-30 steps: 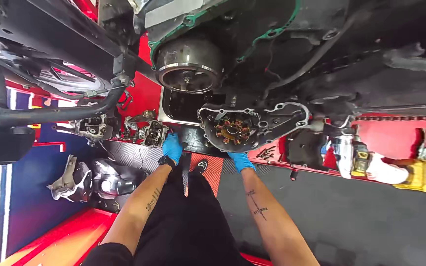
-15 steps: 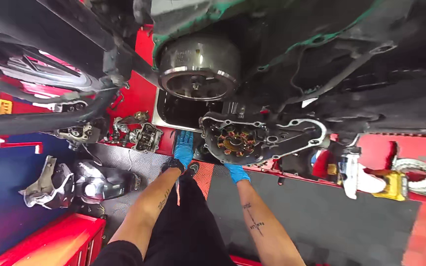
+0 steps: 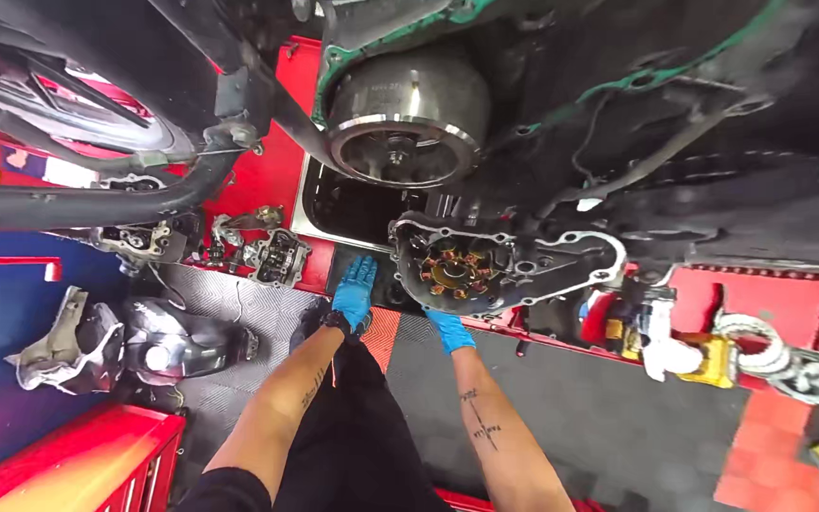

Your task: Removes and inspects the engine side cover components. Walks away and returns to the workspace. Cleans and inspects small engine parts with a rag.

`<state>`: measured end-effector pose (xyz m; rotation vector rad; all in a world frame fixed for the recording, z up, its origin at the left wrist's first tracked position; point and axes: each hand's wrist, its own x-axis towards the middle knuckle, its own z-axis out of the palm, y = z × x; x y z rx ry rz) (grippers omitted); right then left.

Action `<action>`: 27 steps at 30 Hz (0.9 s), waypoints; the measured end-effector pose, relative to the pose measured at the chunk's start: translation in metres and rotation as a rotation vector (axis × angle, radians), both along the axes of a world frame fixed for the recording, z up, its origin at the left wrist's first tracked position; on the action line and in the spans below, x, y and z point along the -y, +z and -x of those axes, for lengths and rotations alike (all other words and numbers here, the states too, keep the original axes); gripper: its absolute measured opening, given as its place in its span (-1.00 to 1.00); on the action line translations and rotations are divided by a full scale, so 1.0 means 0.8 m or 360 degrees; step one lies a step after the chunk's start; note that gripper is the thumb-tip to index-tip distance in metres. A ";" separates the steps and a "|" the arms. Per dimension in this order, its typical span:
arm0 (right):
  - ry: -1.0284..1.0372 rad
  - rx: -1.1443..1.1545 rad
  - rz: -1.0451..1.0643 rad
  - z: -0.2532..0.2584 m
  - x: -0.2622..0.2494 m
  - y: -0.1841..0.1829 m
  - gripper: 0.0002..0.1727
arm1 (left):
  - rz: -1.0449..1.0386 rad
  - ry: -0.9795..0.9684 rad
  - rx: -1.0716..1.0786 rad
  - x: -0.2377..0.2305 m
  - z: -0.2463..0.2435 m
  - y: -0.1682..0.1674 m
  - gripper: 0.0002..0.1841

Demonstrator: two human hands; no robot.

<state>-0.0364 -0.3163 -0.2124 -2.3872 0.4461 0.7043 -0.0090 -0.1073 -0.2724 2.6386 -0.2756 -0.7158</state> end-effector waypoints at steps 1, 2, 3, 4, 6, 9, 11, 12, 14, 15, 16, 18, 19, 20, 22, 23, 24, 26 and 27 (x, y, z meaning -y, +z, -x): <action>-0.0007 -0.0002 0.0000 0.001 0.000 -0.001 -0.44 | -0.0027 0.0015 0.0002 -0.001 -0.006 0.000 -0.30; -0.0046 -0.0011 -0.0016 0.002 0.001 -0.001 -0.43 | -0.0041 0.0037 -0.0004 0.002 -0.009 0.002 -0.31; -0.0128 0.0005 -0.0049 0.004 0.002 -0.002 -0.43 | -0.0034 0.0077 0.0004 0.006 -0.009 0.003 -0.33; -0.0190 0.0043 -0.0066 0.005 0.003 -0.005 -0.43 | -0.0033 0.0105 -0.0001 0.011 -0.006 0.003 -0.34; -0.0261 0.0148 -0.0085 0.002 0.000 -0.018 -0.43 | -0.0052 0.0131 -0.0003 0.019 -0.001 0.003 -0.34; -0.0248 0.0231 -0.0122 0.002 -0.014 -0.029 -0.47 | -0.0046 0.0121 0.0018 0.020 0.003 0.003 -0.35; -0.0199 0.0226 -0.0100 0.006 -0.020 -0.035 -0.53 | -0.0041 0.0096 0.0009 0.013 -0.004 0.007 -0.37; -0.0152 0.0213 -0.0073 0.009 -0.022 -0.040 -0.53 | -0.0031 0.0108 0.0018 0.008 -0.008 0.009 -0.38; -0.0066 0.0195 -0.0035 0.011 -0.028 -0.043 -0.52 | -0.0041 0.0163 0.0062 -0.007 -0.021 0.008 -0.40; -0.0055 0.0173 -0.0034 0.013 -0.031 -0.042 -0.52 | -0.0033 0.0189 0.0079 -0.013 -0.024 0.007 -0.41; -0.0055 0.0147 -0.0035 0.014 -0.033 -0.040 -0.51 | -0.0016 0.0204 0.0073 -0.016 -0.025 0.007 -0.42; -0.0075 0.0118 -0.0062 0.011 -0.039 -0.038 -0.52 | 0.0019 0.0223 0.0052 -0.019 -0.023 0.008 -0.41; -0.0083 0.0115 -0.0081 0.009 -0.043 -0.037 -0.52 | 0.0036 0.0235 0.0054 -0.021 -0.021 0.009 -0.41; -0.0093 0.0122 -0.0093 0.008 -0.047 -0.037 -0.51 | 0.0053 0.0239 0.0061 -0.021 -0.018 0.009 -0.41; -0.0107 0.0148 -0.0097 0.004 -0.054 -0.036 -0.50 | 0.0109 0.0235 0.0095 -0.020 -0.010 0.008 -0.43; -0.0106 0.0167 -0.0098 0.002 -0.058 -0.037 -0.51 | 0.0137 0.0234 0.0121 -0.019 -0.007 0.006 -0.44; -0.0107 0.0189 -0.0100 0.001 -0.062 -0.038 -0.51 | 0.0155 0.0233 0.0130 -0.019 -0.004 0.005 -0.45; -0.0070 0.0189 -0.0072 -0.003 -0.071 -0.038 -0.49 | 0.0173 0.0248 0.0139 -0.021 -0.001 0.002 -0.45; -0.0051 0.0188 -0.0060 -0.006 -0.075 -0.037 -0.48 | 0.0178 0.0273 0.0143 -0.023 -0.003 0.003 -0.46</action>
